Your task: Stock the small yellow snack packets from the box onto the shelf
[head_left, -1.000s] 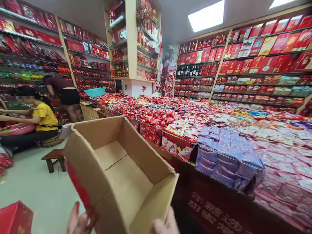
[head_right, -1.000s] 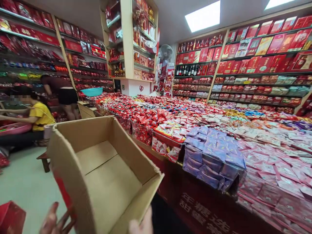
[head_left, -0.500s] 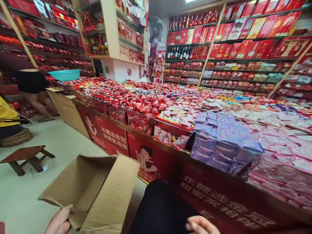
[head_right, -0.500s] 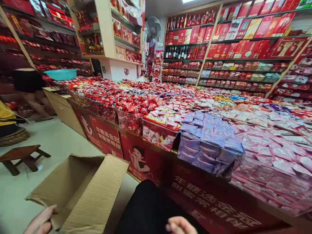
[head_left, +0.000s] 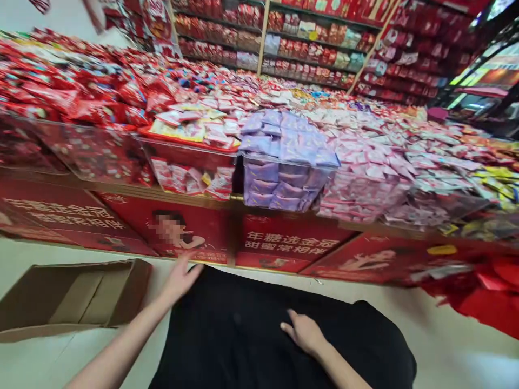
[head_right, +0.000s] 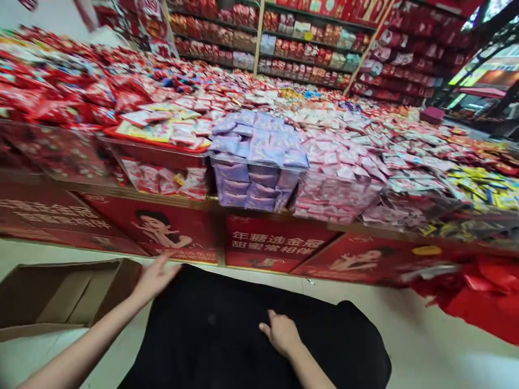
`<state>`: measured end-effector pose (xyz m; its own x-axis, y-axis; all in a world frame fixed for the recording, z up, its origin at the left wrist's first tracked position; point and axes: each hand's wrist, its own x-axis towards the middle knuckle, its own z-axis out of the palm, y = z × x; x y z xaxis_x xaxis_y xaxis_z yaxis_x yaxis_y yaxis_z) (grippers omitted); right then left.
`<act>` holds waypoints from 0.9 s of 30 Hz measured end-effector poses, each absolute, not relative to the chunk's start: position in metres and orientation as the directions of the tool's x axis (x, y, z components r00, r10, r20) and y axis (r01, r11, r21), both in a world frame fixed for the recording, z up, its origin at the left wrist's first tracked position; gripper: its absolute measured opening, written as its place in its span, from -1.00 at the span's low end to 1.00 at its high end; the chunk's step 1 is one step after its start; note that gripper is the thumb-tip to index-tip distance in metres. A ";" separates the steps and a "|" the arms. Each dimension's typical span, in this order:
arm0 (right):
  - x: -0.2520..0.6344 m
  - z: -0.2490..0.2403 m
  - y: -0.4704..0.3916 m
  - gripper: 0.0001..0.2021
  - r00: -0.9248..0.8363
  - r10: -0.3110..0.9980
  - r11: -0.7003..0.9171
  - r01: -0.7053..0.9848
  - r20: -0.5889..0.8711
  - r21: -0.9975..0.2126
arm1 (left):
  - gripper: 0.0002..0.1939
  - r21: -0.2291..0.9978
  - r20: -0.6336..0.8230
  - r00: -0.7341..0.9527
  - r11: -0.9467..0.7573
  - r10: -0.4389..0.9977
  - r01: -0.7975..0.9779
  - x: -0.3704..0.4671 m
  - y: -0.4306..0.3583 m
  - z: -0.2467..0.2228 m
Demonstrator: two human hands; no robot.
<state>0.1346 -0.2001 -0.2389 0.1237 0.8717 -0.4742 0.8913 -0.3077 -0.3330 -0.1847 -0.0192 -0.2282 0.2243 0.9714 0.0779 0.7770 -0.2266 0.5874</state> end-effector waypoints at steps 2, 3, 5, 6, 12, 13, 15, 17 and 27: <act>0.126 -0.228 -0.202 -0.73 0.059 0.878 -0.287 0.859 -0.474 -0.424 | -0.49 0.568 -0.058 0.497 -0.381 0.866 0.730 -0.121 -0.038 -0.230; 0.125 -0.222 -0.208 -0.75 0.031 0.886 -0.280 0.831 -0.464 -0.481 | -0.46 0.488 -0.225 0.645 -0.489 0.730 0.723 -0.096 -0.051 -0.230; 0.126 -0.211 -0.225 -0.71 -0.041 0.890 -0.279 0.739 -0.454 -0.614 | -0.63 0.491 -0.317 0.739 -0.563 0.595 0.664 -0.066 -0.079 -0.229; 0.128 -0.207 -0.234 -0.66 -0.066 0.887 -0.298 0.675 -0.458 -0.675 | -0.65 0.486 -0.346 0.756 -0.583 0.555 0.651 -0.059 -0.091 -0.228; 0.131 -0.211 -0.262 -0.57 0.020 0.851 -0.492 0.377 -0.525 -0.785 | -0.58 0.357 -0.345 0.771 -0.685 0.535 0.635 -0.070 -0.130 -0.222; 0.132 -0.211 -0.262 -0.57 0.031 0.849 -0.501 0.368 -0.528 -0.783 | -0.58 0.338 -0.331 0.775 -0.699 0.539 0.630 -0.070 -0.131 -0.220; 0.132 -0.208 -0.259 -0.58 0.049 0.848 -0.511 0.341 -0.528 -0.789 | -0.55 0.309 -0.305 0.780 -0.718 0.547 0.624 -0.067 -0.132 -0.218; 0.134 -0.203 -0.258 -0.60 0.056 0.849 -0.516 0.296 -0.525 -0.803 | -0.53 0.279 -0.290 0.781 -0.732 0.553 0.622 -0.063 -0.133 -0.216; 0.131 -0.206 -0.250 -0.64 0.106 0.868 -0.495 0.250 -0.484 -0.832 | -0.54 0.231 -0.304 0.699 -0.662 0.647 0.713 -0.064 -0.138 -0.211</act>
<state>0.1314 -0.2502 -0.2055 0.1064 0.8684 -0.4843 0.2503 -0.4948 -0.8322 -0.0636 -0.1376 -0.2106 0.6992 0.6471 -0.3039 0.7130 -0.6621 0.2305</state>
